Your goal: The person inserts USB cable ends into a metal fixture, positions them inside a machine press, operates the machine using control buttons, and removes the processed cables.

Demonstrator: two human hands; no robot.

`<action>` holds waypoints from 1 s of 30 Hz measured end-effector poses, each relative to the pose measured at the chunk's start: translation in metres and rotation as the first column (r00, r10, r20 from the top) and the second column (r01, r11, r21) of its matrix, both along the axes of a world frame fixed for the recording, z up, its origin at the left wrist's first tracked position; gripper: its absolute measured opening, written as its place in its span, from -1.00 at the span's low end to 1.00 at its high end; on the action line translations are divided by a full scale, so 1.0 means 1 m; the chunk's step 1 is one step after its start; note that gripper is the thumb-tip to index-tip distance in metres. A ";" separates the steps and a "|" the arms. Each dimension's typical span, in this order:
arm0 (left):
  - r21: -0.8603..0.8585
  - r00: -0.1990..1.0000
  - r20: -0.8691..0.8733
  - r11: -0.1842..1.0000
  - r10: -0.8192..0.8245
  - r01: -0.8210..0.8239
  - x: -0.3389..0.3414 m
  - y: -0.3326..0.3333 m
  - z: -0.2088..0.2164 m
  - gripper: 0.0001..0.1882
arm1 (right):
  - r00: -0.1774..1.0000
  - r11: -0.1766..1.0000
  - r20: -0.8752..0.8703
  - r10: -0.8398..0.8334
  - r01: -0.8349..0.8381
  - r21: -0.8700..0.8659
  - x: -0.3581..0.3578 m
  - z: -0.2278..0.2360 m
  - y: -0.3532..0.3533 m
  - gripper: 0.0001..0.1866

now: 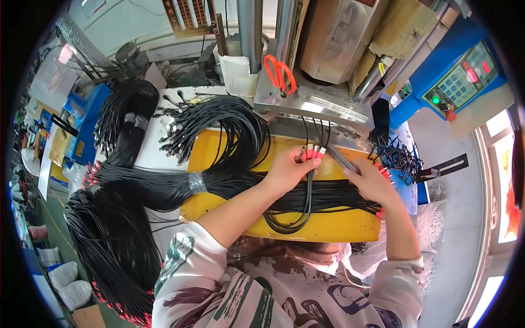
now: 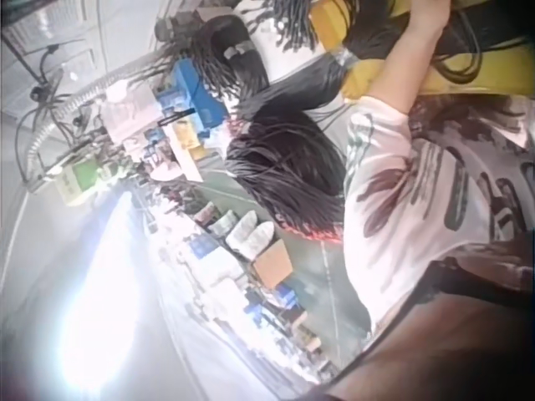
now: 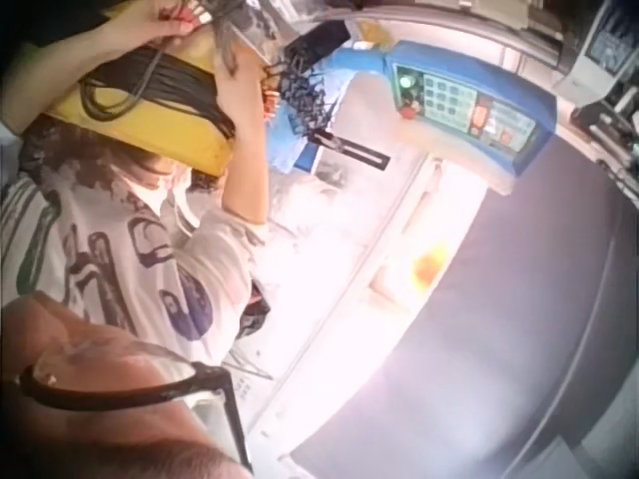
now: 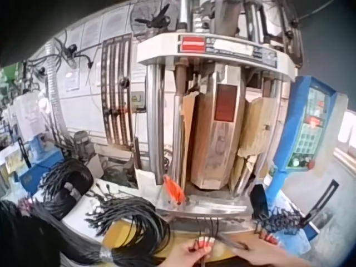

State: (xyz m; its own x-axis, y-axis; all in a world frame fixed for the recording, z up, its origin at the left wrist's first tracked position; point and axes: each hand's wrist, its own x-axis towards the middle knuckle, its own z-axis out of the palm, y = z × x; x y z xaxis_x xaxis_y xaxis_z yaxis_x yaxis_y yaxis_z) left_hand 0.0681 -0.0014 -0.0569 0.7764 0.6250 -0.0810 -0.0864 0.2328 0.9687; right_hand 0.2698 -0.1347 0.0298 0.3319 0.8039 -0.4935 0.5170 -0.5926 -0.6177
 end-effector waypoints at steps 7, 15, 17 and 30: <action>-0.104 0.992 0.119 0.993 -0.050 0.063 0.007 -0.036 0.033 -0.84 | 0.843 0.844 -0.537 -0.035 0.313 0.436 0.008 -0.010 -0.027 -0.60; -0.050 0.989 0.125 0.995 -0.078 0.084 0.011 -0.038 0.024 -0.86 | 0.926 0.734 -0.371 -0.072 0.301 0.609 -0.024 -0.041 0.013 -0.57; -0.028 0.990 0.112 0.996 -0.081 0.084 0.013 -0.040 0.021 -0.86 | 0.945 0.738 -0.323 -0.048 0.252 0.626 -0.024 -0.046 0.009 -0.57; 0.014 0.999 -0.008 0.999 0.048 -0.048 0.008 -0.027 0.022 -0.81 | 0.996 0.688 0.088 -0.019 -0.051 0.724 -0.029 -0.044 0.009 -0.57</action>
